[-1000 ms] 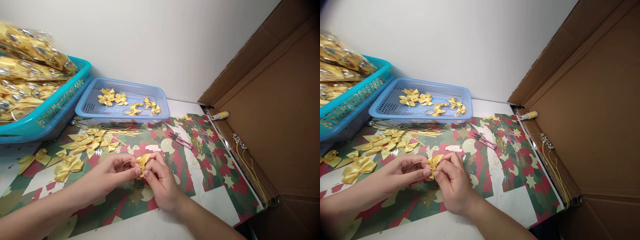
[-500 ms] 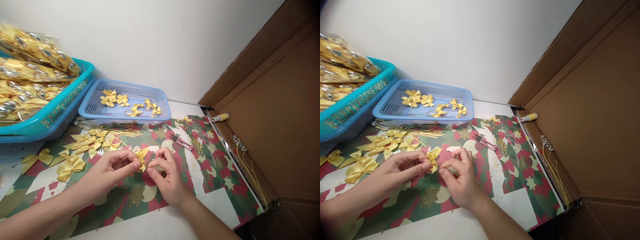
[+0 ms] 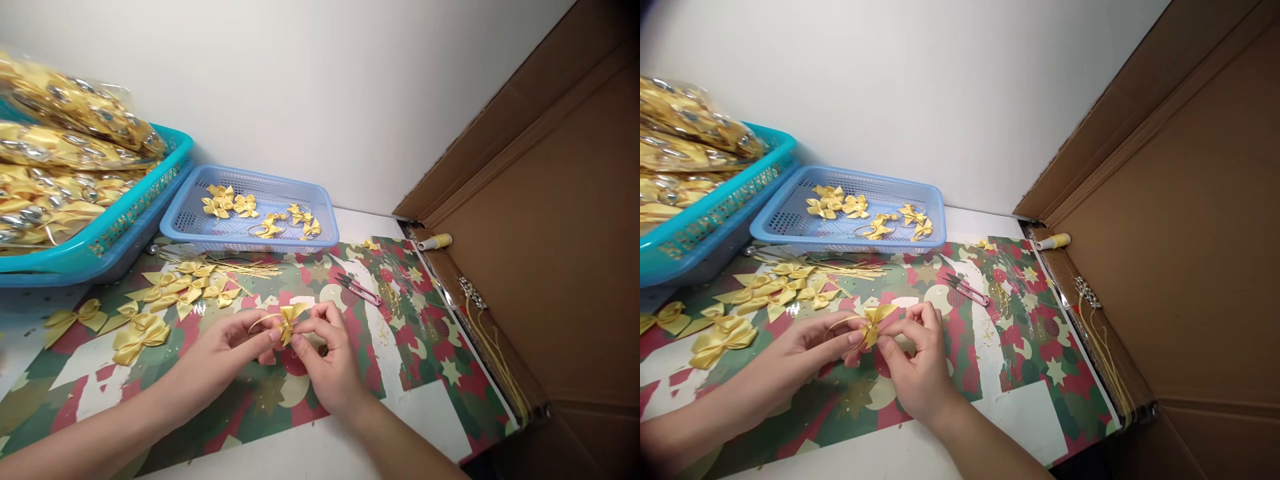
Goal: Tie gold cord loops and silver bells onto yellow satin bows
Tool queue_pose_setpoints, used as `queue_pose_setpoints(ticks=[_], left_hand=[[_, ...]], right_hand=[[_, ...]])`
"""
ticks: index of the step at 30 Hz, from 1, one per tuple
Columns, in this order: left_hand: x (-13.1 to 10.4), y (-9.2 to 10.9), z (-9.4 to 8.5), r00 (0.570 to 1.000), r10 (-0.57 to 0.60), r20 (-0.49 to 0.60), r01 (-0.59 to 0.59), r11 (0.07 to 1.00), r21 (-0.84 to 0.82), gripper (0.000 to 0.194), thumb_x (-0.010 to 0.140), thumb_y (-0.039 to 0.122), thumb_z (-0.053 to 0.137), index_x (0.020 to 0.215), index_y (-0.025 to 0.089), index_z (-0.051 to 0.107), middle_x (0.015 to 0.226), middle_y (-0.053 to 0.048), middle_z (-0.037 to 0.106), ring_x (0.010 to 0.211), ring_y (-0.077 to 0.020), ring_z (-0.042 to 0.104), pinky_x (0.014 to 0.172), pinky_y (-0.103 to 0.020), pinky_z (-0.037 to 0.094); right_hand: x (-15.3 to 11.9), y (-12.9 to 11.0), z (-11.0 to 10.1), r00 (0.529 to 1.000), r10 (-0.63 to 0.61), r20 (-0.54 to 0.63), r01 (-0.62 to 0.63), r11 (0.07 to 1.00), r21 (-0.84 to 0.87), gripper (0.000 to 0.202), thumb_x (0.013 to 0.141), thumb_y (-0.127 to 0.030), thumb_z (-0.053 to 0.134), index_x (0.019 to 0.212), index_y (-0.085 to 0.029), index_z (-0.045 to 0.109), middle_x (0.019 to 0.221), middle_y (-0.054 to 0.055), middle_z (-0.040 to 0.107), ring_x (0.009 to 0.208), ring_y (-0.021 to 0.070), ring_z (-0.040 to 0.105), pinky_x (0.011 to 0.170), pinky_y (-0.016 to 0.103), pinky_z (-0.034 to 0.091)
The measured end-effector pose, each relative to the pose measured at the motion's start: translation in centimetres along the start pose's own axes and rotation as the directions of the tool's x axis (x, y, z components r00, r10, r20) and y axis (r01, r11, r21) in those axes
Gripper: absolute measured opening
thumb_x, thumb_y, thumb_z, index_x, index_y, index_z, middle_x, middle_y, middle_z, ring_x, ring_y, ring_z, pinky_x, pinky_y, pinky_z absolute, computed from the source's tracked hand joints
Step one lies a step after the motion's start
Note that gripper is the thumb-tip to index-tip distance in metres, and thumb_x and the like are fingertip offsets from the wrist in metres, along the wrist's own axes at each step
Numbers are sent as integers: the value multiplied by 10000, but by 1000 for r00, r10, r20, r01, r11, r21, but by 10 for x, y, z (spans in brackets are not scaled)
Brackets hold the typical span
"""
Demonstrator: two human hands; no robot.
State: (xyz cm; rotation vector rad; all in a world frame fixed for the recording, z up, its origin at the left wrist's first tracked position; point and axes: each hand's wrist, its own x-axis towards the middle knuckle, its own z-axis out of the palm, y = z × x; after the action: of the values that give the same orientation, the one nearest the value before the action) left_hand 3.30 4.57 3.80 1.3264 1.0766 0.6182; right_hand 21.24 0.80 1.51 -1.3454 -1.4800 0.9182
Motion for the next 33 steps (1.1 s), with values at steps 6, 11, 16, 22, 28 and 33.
queue_pose_setpoints(ticks=[6, 11, 16, 22, 28, 33], left_hand=[[1, 3, 2, 1000, 8, -15, -9, 998, -59, 364, 788, 548, 715, 649, 213, 678, 602, 16, 565, 575, -141, 479, 539, -251, 442], [2, 3, 1, 1000, -24, -15, 22, 994, -105, 358, 747, 537, 754, 633, 205, 683, 576, 30, 525, 537, -116, 408, 488, -227, 377], [4, 3, 0, 998, -61, -1, 60, 987, -148, 365, 698, 520, 787, 593, 190, 671, 572, 26, 535, 563, -118, 425, 513, -221, 369], [5, 1, -2, 995, -95, -20, 92, 988, -123, 410, 713, 562, 755, 584, 186, 655, 535, 38, 492, 511, -101, 349, 437, -209, 255], [9, -5, -4, 991, -132, 30, 134, 987, -87, 385, 703, 527, 746, 578, 185, 621, 518, 47, 481, 505, -101, 339, 428, -207, 226], [8, -4, -1, 998, -39, -41, 37, 999, -33, 363, 752, 525, 690, 640, 183, 645, 557, 39, 518, 530, -116, 405, 480, -221, 327]], right_hand=[[-1, -4, 3, 997, -74, -23, 71, 990, -121, 154, 891, -187, 618, 819, -233, 746, 870, 30, 424, 906, 218, 495, 826, 384, 473], [-3, -5, 2, 984, -176, -16, 165, 950, -265, 199, 876, -114, 580, 851, -205, 755, 863, 39, 432, 872, 211, 487, 783, 360, 463], [-3, -3, 3, 957, -288, -35, 254, 890, -378, 192, 872, -111, 584, 833, -203, 748, 870, 40, 446, 862, 204, 486, 782, 352, 449], [-4, -1, 3, 933, -357, -52, 308, 864, -398, 182, 881, -101, 588, 835, -198, 735, 869, 41, 457, 867, 202, 505, 784, 349, 459], [-3, 1, 8, 914, -397, -88, 333, 854, -400, 193, 889, -93, 587, 827, -204, 732, 845, 36, 461, 848, 197, 506, 751, 334, 461], [-2, -6, 4, 870, -452, -198, 344, 843, -413, 152, 860, -100, 635, 873, -216, 732, 862, 27, 461, 838, 190, 510, 763, 347, 463]])
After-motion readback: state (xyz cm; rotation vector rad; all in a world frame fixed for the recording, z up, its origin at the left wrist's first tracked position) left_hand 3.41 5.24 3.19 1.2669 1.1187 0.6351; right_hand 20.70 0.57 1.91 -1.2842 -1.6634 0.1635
